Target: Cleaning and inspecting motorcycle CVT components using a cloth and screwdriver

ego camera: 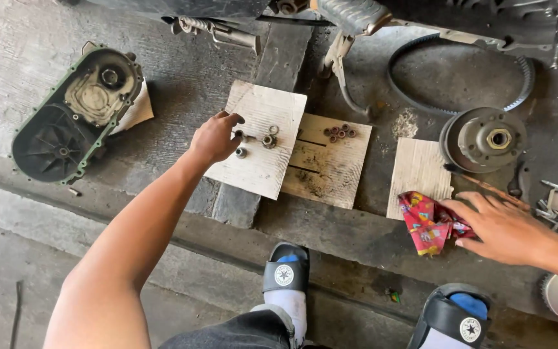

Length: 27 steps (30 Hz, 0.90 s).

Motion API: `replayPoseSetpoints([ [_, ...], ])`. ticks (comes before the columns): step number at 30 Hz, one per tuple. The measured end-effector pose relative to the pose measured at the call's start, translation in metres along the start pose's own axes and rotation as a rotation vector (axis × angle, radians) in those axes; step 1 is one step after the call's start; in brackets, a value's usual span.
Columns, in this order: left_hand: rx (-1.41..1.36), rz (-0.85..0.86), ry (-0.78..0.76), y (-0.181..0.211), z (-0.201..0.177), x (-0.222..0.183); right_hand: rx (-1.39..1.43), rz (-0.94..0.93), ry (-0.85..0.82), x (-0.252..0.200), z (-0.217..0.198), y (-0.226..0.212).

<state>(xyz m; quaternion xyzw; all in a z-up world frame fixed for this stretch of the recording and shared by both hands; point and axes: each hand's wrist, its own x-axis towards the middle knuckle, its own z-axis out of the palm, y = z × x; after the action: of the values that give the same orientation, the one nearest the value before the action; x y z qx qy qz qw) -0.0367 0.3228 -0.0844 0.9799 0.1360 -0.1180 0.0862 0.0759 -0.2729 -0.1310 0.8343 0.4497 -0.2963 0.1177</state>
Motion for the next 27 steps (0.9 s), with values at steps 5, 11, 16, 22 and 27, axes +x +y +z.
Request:
replayPoseSetpoints([
  [5, 0.017, 0.074, -0.022, -0.005, 0.007, 0.014, 0.056, 0.025, -0.038, 0.001, 0.005, 0.006],
  [11, 0.04, 0.007, -0.136, -0.003, 0.014, 0.015, -0.019, 0.037, -0.09, 0.004, 0.016, 0.015],
  [16, 0.094, -0.006, -0.08, -0.005, 0.01, 0.009, -0.003, 0.075, -0.086, 0.01, 0.033, 0.025],
  [22, 0.084, 0.015, 0.029, 0.001, -0.002, 0.007, -0.037, 0.164, -0.183, 0.014, 0.044, 0.027],
  [27, -0.581, -0.018, 0.085, 0.04, -0.037, 0.011, -0.051, 0.326, -0.035, 0.015, 0.058, 0.031],
])
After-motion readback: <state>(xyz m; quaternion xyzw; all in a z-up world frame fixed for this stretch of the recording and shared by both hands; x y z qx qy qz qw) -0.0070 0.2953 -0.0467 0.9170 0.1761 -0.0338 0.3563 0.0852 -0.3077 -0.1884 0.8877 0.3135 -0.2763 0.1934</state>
